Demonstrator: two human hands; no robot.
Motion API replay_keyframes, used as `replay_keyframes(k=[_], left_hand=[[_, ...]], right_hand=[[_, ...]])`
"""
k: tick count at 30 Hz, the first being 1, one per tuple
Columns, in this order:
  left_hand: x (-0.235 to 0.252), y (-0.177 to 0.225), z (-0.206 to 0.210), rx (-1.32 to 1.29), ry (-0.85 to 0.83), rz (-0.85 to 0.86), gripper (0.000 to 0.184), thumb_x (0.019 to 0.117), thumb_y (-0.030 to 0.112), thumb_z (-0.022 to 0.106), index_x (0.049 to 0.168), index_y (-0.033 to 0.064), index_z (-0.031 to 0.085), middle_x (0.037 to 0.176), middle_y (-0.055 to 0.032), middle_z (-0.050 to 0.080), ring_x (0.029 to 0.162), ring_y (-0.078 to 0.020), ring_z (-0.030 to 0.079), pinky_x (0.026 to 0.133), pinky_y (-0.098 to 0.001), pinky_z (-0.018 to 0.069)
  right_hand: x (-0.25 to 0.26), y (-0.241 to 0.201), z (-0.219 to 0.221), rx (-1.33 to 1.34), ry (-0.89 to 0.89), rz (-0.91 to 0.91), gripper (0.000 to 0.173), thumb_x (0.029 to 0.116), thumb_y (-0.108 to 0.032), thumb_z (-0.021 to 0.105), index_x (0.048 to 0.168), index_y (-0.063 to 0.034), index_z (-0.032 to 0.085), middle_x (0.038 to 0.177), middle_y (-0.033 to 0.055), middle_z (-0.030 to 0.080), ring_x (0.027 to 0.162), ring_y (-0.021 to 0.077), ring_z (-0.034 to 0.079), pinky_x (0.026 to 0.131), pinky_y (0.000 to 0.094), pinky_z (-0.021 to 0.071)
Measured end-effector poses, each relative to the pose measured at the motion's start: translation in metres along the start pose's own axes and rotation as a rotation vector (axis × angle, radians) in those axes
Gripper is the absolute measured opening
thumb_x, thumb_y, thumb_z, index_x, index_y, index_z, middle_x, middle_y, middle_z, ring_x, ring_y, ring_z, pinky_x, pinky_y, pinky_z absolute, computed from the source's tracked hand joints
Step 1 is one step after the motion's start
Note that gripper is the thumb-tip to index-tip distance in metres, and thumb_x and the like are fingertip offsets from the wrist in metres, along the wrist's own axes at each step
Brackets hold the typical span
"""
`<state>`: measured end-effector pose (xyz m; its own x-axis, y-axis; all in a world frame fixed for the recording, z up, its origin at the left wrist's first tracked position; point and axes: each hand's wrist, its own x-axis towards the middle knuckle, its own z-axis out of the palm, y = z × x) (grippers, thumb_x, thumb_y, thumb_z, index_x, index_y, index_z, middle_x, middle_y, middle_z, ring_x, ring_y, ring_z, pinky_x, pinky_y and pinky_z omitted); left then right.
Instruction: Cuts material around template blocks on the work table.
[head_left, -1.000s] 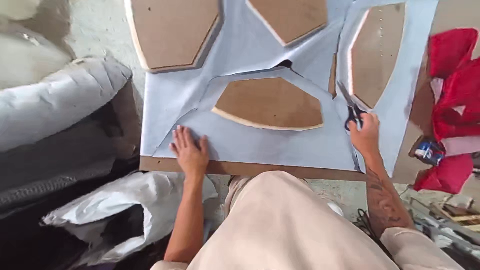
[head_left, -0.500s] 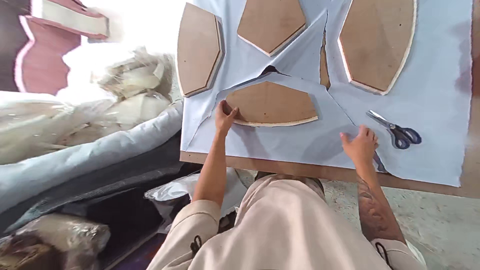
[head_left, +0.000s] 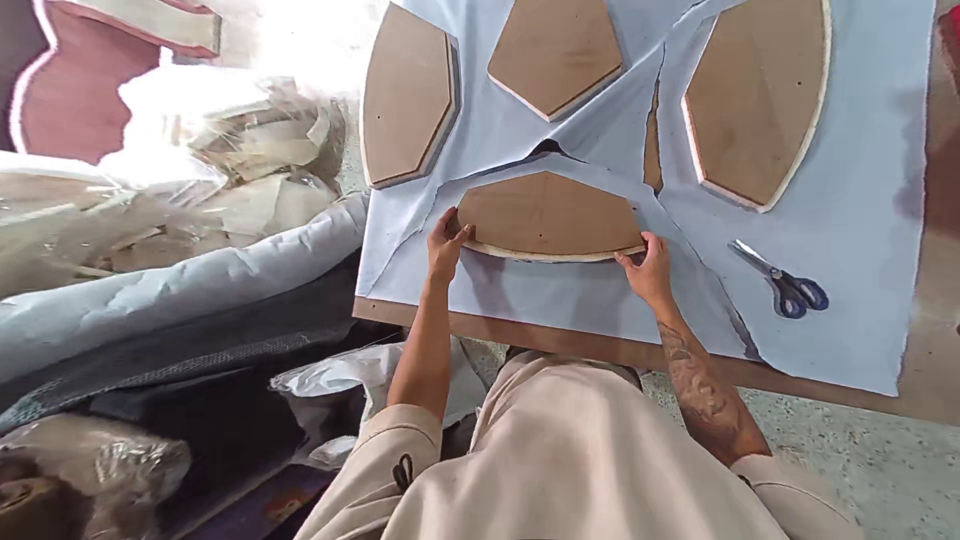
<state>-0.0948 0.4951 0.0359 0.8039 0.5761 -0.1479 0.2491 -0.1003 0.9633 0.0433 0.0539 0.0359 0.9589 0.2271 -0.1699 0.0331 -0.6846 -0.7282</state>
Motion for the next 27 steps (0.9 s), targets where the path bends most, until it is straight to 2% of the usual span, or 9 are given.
replay_keyframes(k=[4, 7, 10, 14, 16, 18, 21, 23, 27], left_hand=[[0.000, -0.008, -0.005, 0.161, -0.105, 0.019, 0.074, 0.0908, 0.027, 0.077, 0.155, 0.0093, 0.043, 0.145, -0.0127, 0.059, 0.128, -0.0194, 0.061, 0.107, -0.0403, 0.0525], [0.013, 0.005, -0.020, 0.330, -0.117, 0.052, 0.058, 0.0996, 0.035, 0.064, 0.148, 0.0043, 0.052, 0.144, -0.0142, 0.059, 0.134, -0.0196, 0.056, 0.115, -0.0400, 0.0452], [0.047, 0.020, -0.038, 0.513, -0.030, 0.108, 0.045, 0.1058, 0.035, 0.052, 0.135, 0.0010, 0.062, 0.135, -0.0169, 0.064, 0.130, -0.0241, 0.059, 0.115, -0.0432, 0.0450], [0.089, 0.024, -0.050, 0.753, 0.071, -0.023, 0.046, 0.1016, 0.034, 0.058, 0.135, 0.0033, 0.062, 0.137, -0.0229, 0.060, 0.131, -0.0377, 0.055, 0.112, -0.0541, 0.0441], [0.098, 0.017, -0.051, 0.810, 0.106, -0.033, 0.052, 0.0981, 0.041, 0.062, 0.132, 0.0020, 0.063, 0.137, -0.0270, 0.058, 0.133, -0.0439, 0.051, 0.112, -0.0579, 0.0415], [0.096, 0.010, -0.049, 0.842, 0.122, -0.004, 0.051, 0.1000, 0.044, 0.059, 0.126, 0.0007, 0.065, 0.127, -0.0269, 0.062, 0.125, -0.0428, 0.056, 0.108, -0.0566, 0.0448], [0.084, 0.003, -0.044, 0.832, 0.130, -0.021, 0.046, 0.1040, 0.041, 0.055, 0.122, 0.0001, 0.066, 0.119, -0.0245, 0.064, 0.117, -0.0399, 0.061, 0.104, -0.0541, 0.0488], [0.079, 0.003, -0.041, 0.808, 0.144, -0.039, 0.042, 0.1031, 0.038, 0.058, 0.116, -0.0001, 0.068, 0.112, -0.0227, 0.066, 0.111, -0.0373, 0.063, 0.100, -0.0527, 0.0502], [0.084, 0.030, -0.030, 0.736, 0.108, 0.033, 0.047, 0.0982, 0.039, 0.066, 0.125, 0.0011, 0.067, 0.127, -0.0237, 0.064, 0.121, -0.0359, 0.061, 0.104, -0.0505, 0.0495]], right_hand=[[-0.002, 0.011, 0.005, 0.001, 0.047, -0.024, 0.079, 0.0855, -0.042, 0.081, 0.142, 0.0032, 0.050, 0.138, 0.0258, 0.056, 0.130, 0.0363, 0.054, 0.111, 0.0485, 0.0459], [-0.001, 0.004, -0.007, -0.003, -0.037, -0.019, 0.080, 0.0875, -0.048, 0.078, 0.142, 0.0032, 0.049, 0.136, 0.0248, 0.058, 0.126, 0.0307, 0.059, 0.107, 0.0440, 0.0504], [0.016, -0.015, -0.029, -0.101, -0.064, 0.013, 0.063, 0.0944, -0.051, 0.068, 0.132, -0.0017, 0.061, 0.121, 0.0179, 0.068, 0.108, 0.0240, 0.068, 0.092, 0.0416, 0.0580], [0.068, -0.043, -0.039, -0.209, 0.110, -0.038, 0.047, 0.0975, -0.039, 0.066, 0.125, -0.0010, 0.065, 0.115, 0.0183, 0.069, 0.103, 0.0256, 0.067, 0.087, 0.0401, 0.0574], [0.113, -0.053, -0.035, -0.234, 0.148, 0.017, 0.052, 0.0982, -0.042, 0.064, 0.127, 0.0009, 0.064, 0.117, 0.0194, 0.069, 0.107, 0.0282, 0.067, 0.093, 0.0431, 0.0563], [0.154, -0.062, -0.023, -0.274, 0.107, 0.147, 0.064, 0.0975, -0.052, 0.062, 0.131, 0.0028, 0.062, 0.121, 0.0223, 0.068, 0.115, 0.0349, 0.065, 0.102, 0.0511, 0.0522], [0.201, -0.088, 0.009, -0.417, 0.020, 0.304, 0.071, 0.0897, -0.061, 0.067, 0.119, 0.0028, 0.068, 0.125, 0.0265, 0.064, 0.124, 0.0431, 0.058, 0.105, 0.0620, 0.0446], [0.214, -0.106, 0.020, -0.477, -0.076, 0.380, 0.060, 0.0925, -0.050, 0.068, 0.118, 0.0042, 0.069, 0.132, 0.0283, 0.058, 0.129, 0.0450, 0.052, 0.104, 0.0647, 0.0431], [0.207, -0.101, -0.009, -0.283, -0.044, 0.374, 0.039, 0.0959, -0.031, 0.070, 0.114, 0.0036, 0.068, 0.108, 0.0253, 0.069, 0.105, 0.0395, 0.067, 0.094, 0.0596, 0.0522]])
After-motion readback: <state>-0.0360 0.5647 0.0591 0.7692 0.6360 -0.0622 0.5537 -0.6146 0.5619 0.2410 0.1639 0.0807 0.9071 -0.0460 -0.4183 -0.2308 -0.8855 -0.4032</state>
